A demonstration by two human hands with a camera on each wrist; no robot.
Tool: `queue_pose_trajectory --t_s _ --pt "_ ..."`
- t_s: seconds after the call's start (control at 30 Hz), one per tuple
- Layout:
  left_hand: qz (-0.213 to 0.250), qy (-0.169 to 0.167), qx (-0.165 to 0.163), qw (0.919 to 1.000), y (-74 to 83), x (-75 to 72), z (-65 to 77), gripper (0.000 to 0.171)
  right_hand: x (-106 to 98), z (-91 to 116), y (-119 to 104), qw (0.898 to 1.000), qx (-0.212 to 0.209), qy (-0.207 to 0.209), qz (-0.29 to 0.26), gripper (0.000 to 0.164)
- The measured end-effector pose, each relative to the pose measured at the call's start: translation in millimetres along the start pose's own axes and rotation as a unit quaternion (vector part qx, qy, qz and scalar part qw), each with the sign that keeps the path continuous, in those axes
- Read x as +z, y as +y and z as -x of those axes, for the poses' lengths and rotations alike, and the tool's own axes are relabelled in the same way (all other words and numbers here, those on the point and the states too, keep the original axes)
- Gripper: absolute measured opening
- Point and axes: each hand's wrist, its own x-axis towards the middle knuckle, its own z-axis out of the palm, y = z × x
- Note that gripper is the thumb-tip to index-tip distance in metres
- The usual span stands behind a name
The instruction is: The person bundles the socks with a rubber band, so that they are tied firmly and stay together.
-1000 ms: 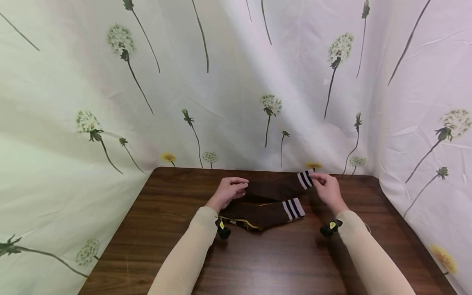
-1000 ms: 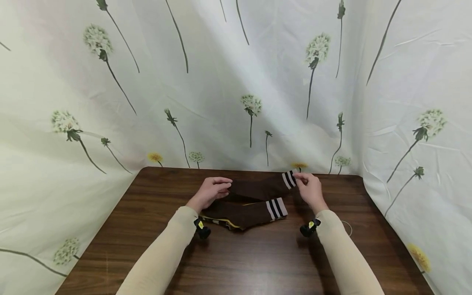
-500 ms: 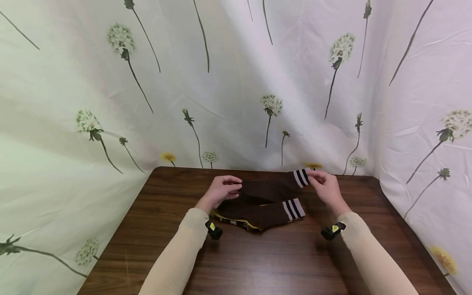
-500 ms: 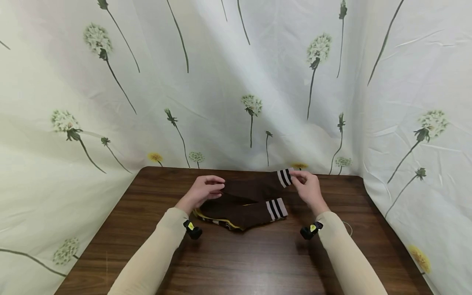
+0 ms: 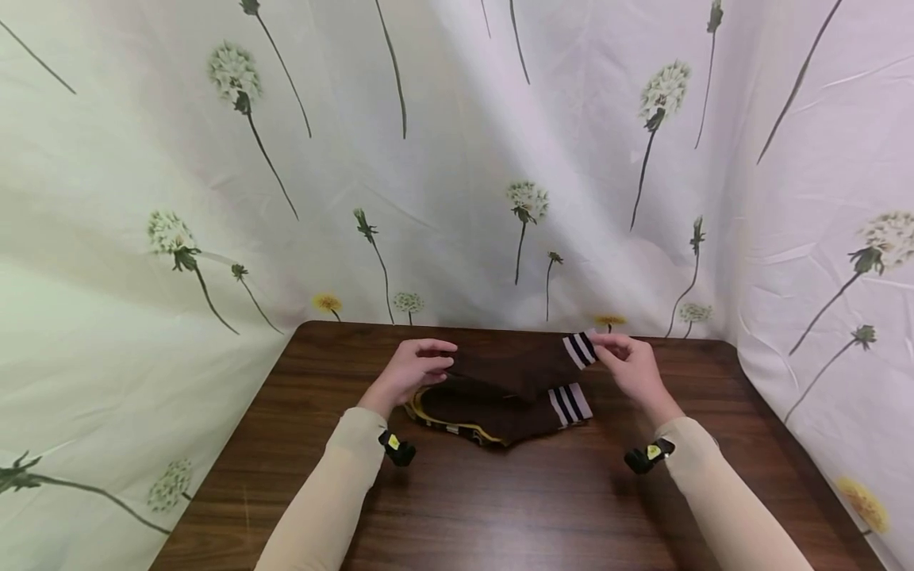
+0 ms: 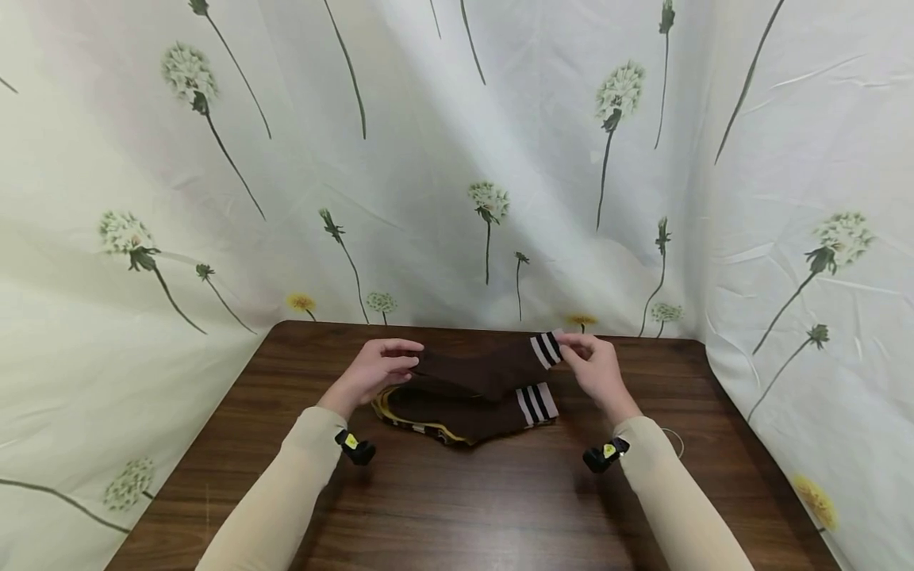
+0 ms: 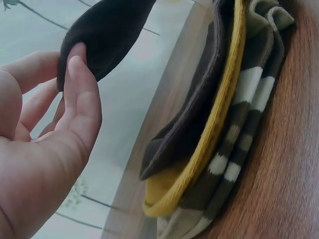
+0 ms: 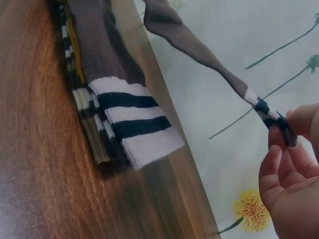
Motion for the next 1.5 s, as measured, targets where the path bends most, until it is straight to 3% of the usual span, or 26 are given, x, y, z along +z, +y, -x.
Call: queue_pose_trajectory --t_s 0.13,0.33,0.53,0.87,1.07,1.5 --pt "0.005 0.0 -0.002 1.0 -2.0 -4.0 3.8 0.039 -1.1 6.1 -11.0 1.0 0.01 -0.017 -0.005 0.029" --pt "0.014 -0.001 -0.013 0.9998 -4.6 -6.1 10.2 0.041 -2.2 12.6 -4.4 1.0 0.004 -0.021 0.017 0.028" --pt "0.009 -0.003 -0.001 1.0 -9.9 -10.0 18.5 0.04 -1.2 17.6 4.2 0.999 0.003 -0.026 0.04 0.027" --pt "0.006 -0.003 0.013 0.9999 -18.7 -20.8 28.2 0.042 0.9 28.0 6.5 0.999 0.002 -0.05 0.013 0.024" --pt "0.002 0.0 0.015 0.9999 -19.6 -21.9 33.3 0.043 1.9 33.4 9.3 0.998 -0.001 -0.059 0.033 0.023" --pt "0.012 -0.001 0.014 0.9998 -20.3 -22.7 43.6 0.044 2.7 39.0 8.7 0.997 0.007 -0.077 0.008 0.022"
